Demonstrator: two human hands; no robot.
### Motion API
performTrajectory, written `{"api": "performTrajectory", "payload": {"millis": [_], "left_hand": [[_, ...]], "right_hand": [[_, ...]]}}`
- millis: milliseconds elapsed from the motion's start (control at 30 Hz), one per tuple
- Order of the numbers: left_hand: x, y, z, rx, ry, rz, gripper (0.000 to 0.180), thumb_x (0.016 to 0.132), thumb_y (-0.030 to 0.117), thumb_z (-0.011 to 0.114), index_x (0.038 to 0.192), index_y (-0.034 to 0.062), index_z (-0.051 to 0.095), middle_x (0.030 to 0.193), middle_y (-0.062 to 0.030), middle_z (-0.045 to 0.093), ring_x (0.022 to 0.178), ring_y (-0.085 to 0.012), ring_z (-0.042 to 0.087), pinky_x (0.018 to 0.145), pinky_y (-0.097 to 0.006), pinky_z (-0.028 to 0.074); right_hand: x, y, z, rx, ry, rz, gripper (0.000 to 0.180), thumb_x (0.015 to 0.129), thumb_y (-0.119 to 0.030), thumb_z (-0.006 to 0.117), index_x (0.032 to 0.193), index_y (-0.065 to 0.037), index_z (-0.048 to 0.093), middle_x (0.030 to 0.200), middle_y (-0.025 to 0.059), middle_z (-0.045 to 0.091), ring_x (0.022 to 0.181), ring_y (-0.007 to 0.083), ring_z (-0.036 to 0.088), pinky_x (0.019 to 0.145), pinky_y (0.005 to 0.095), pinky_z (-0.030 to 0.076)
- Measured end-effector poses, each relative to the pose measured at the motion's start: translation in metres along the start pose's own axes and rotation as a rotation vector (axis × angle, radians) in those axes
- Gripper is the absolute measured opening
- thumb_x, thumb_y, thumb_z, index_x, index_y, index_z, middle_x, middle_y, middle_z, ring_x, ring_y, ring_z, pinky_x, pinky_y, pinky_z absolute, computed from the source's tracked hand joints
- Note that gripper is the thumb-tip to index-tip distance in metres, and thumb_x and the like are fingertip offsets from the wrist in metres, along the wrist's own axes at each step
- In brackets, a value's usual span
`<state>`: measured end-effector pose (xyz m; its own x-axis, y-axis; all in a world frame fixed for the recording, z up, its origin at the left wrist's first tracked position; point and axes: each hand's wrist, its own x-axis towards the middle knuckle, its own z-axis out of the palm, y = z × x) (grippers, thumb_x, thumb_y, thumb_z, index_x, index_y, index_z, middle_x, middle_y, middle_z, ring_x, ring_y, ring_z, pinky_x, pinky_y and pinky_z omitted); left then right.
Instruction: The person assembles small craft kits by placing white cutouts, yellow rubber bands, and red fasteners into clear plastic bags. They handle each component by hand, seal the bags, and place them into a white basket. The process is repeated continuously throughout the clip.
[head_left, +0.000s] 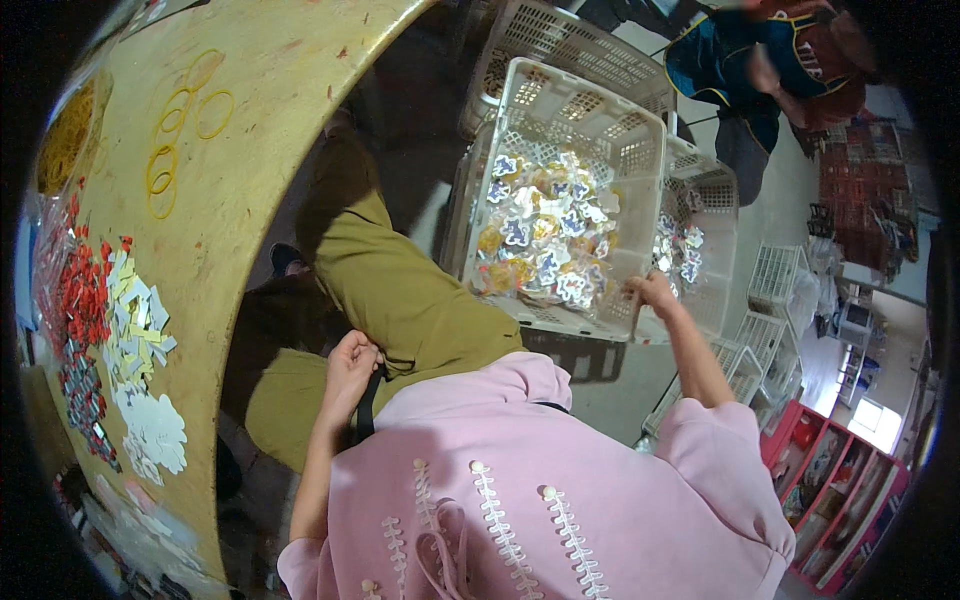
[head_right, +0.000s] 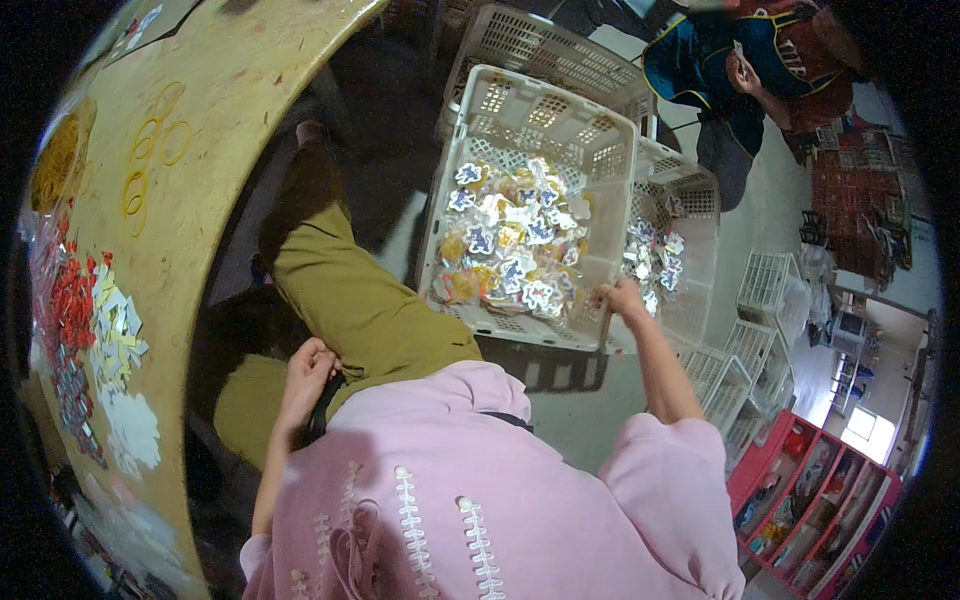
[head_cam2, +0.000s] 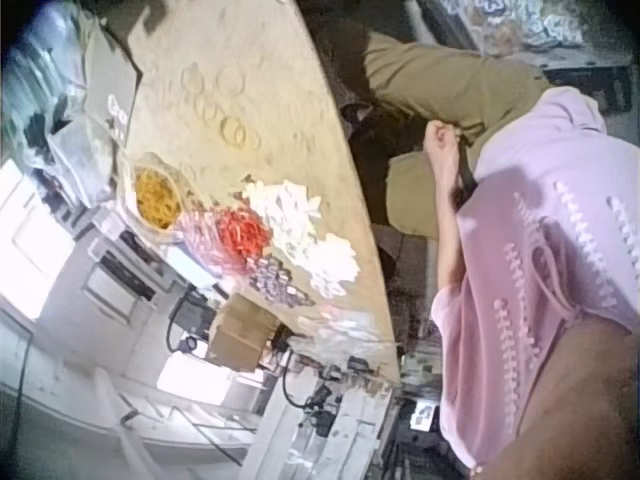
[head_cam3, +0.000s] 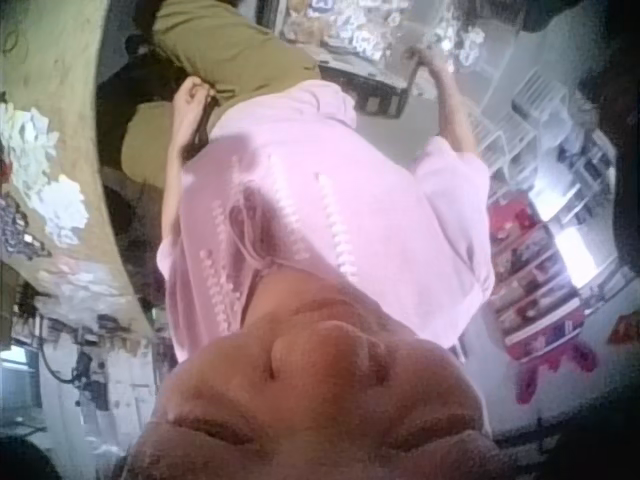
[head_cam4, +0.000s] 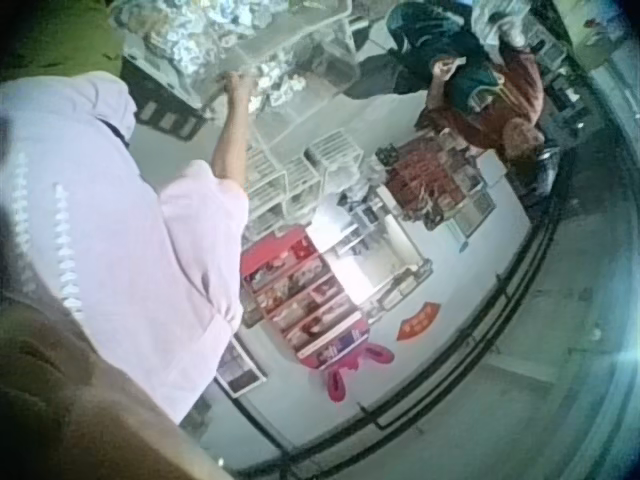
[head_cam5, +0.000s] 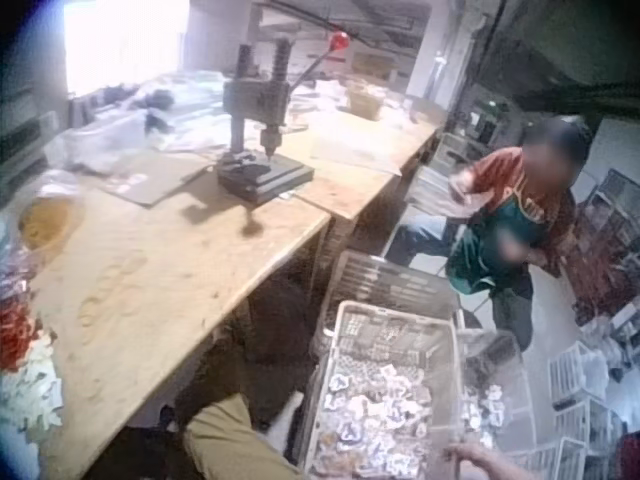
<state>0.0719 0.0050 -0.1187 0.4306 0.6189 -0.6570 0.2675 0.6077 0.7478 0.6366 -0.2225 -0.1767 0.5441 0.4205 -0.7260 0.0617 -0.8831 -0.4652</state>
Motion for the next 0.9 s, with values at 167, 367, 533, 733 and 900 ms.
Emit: {"api": "performTrajectory", "payload": {"millis": [167,367,533,733,900], "left_hand": [[0.004,-0.011,-0.001,0.096,0.028,0.042,0.009,0.096,0.003,0.053,0.088,0.0062,0.051,0.076,0.0001,0.06,0.07,-0.0067,0.057,0.065,-0.022,0.046],[0.01,-0.016,-0.002,0.095,0.023,0.07,0.008,0.095,0.002,0.054,0.088,0.0053,0.051,0.076,-0.0007,0.061,0.072,-0.0062,0.058,0.065,-0.022,0.047],[0.008,-0.013,-0.001,0.126,0.022,0.038,0.009,0.094,0.001,0.053,0.087,0.0047,0.05,0.075,-0.0006,0.06,0.071,-0.0069,0.057,0.065,-0.023,0.046],[0.003,-0.022,-0.012,0.156,0.044,0.039,0.007,0.093,0.001,0.051,0.086,0.0044,0.051,0.074,-0.0004,0.06,0.068,-0.0062,0.055,0.062,-0.022,0.044],[0.01,-0.037,0.003,0.284,0.197,0.135,0.011,0.089,0.007,0.056,0.081,0.0038,0.05,0.061,0.001,0.05,0.057,-0.0065,0.046,0.054,-0.026,0.039]], "right_hand": [[0.007,0.002,0.039,-0.208,0.153,0.023,0.018,0.081,-0.014,0.065,0.086,0.001,0.072,0.073,0.0088,0.071,0.063,0.0196,0.068,0.059,0.0355,0.053],[0.0,0.014,0.013,-0.098,0.033,0.078,0.012,0.084,-0.011,0.065,0.088,-0.001,0.07,0.078,0.0082,0.07,0.07,0.0202,0.069,0.06,0.0348,0.056],[-0.007,-0.03,-0.011,-0.038,-0.165,0.124,0.013,0.083,-0.011,0.067,0.087,0.0,0.071,0.078,0.0096,0.071,0.067,0.0197,0.069,0.06,0.0332,0.056],[0.013,-0.074,-0.066,-0.328,-0.336,0.102,0.013,0.08,-0.011,0.07,0.088,-0.003,0.075,0.08,0.0059,0.073,0.064,0.0172,0.067,0.058,0.0323,0.055],[-0.025,-0.066,-0.02,-0.012,-0.37,0.203,0.022,0.082,-0.016,0.07,0.1,-0.003,0.073,0.088,0.0079,0.074,0.076,0.0171,0.07,0.065,0.0323,0.057]]}}
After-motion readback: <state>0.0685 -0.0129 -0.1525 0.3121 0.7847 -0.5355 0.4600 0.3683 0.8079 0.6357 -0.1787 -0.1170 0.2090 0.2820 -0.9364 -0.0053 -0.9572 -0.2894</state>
